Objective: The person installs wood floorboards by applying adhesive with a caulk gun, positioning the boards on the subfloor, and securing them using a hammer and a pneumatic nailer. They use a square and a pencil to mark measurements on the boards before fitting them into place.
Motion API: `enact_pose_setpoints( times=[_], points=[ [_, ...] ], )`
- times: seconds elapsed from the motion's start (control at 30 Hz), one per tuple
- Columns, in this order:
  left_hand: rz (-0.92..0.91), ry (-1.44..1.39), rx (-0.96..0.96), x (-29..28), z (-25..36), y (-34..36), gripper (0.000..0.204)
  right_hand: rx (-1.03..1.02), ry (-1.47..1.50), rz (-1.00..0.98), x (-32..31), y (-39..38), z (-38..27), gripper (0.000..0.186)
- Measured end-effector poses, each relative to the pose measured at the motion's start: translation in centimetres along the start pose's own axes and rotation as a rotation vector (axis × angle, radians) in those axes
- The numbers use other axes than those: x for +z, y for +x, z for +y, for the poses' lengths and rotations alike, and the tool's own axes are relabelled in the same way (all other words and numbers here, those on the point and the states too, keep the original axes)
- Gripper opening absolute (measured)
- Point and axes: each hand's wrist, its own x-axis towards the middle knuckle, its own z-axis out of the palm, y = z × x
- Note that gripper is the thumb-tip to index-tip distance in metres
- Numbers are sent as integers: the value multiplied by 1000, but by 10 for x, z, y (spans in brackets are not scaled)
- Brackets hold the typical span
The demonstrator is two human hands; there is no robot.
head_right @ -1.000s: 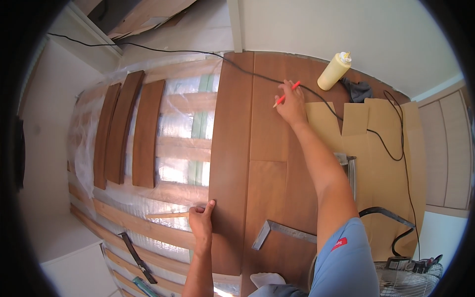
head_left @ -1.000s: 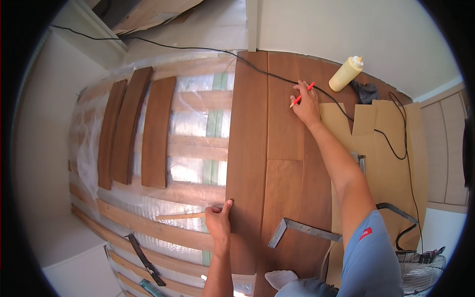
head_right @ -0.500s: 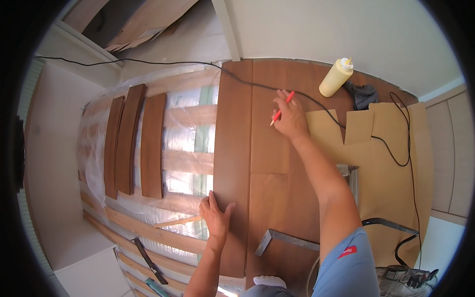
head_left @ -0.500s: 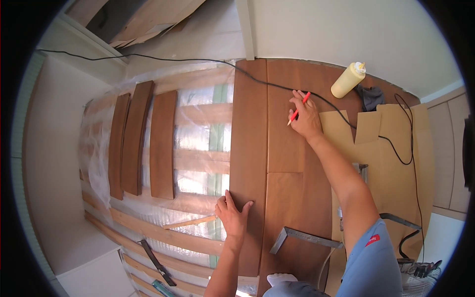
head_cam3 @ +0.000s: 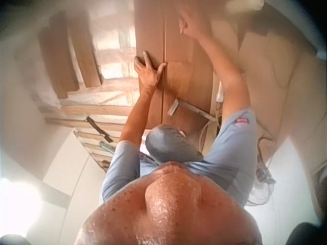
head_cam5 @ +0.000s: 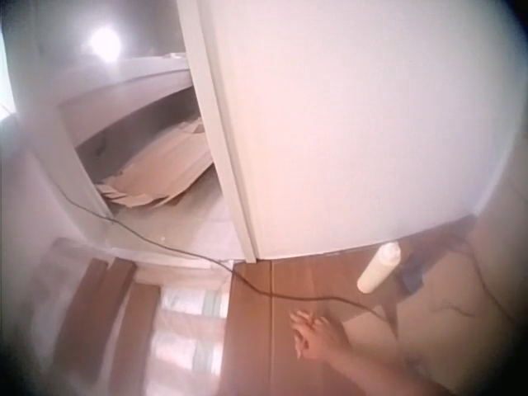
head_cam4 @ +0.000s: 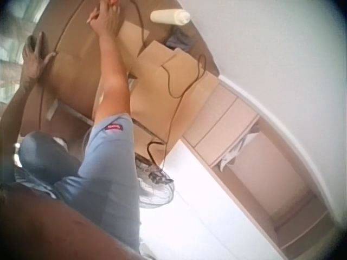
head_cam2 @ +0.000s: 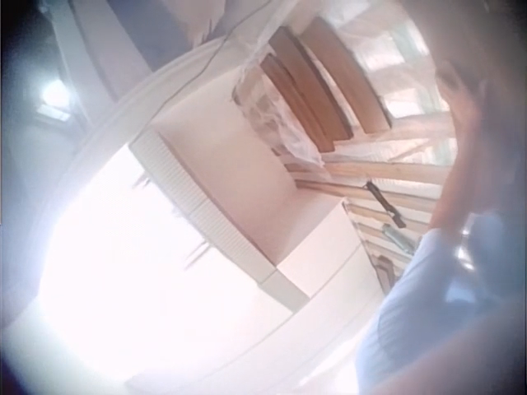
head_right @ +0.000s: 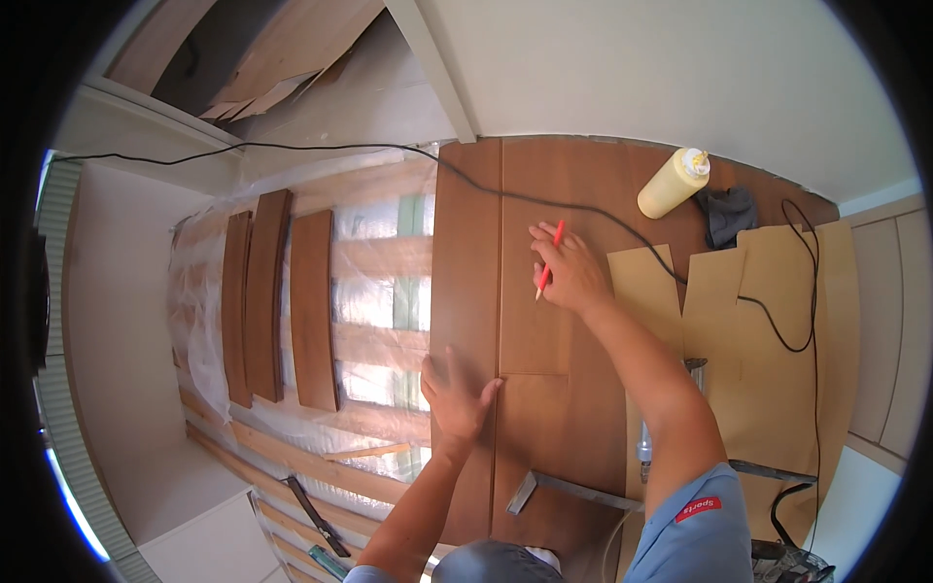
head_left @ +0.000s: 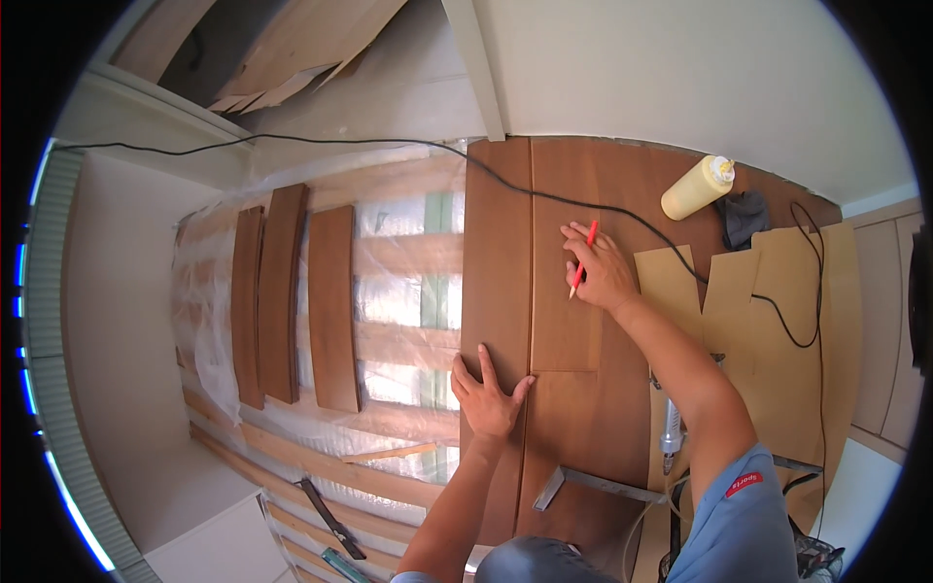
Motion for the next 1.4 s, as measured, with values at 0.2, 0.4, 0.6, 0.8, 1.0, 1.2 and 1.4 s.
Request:
enact_pose_setpoints(
  times=[0.2, 0.4, 0.6, 0.8, 1.0, 1.2, 1.4],
  points=[
    [-18, 65, 42, 3, -1, 5, 103, 16, -9, 7, -2, 9, -6, 25],
    [-47, 103, 17, 4, 0, 5, 99, 23, -39, 1, 0, 15, -6, 26],
    [-25, 138, 36, 7, -2, 8, 95, 39, -45, -4, -2, 21, -6, 26],
    [-28, 143, 29, 10, -1, 8, 94, 62, -28, -14, -1, 21, -1, 28],
    [-43, 141, 10, 6, -4, 7, 91, 74, -16, -28, 0, 28, -5, 28],
    [32, 4, 203, -7, 23, 114, 53, 114, -29, -53, -1, 25, 1, 27],
    [119, 149, 526, 19, 40, 378, 44, 135, -6, -45, 4, 28, -1, 27]
  ],
)
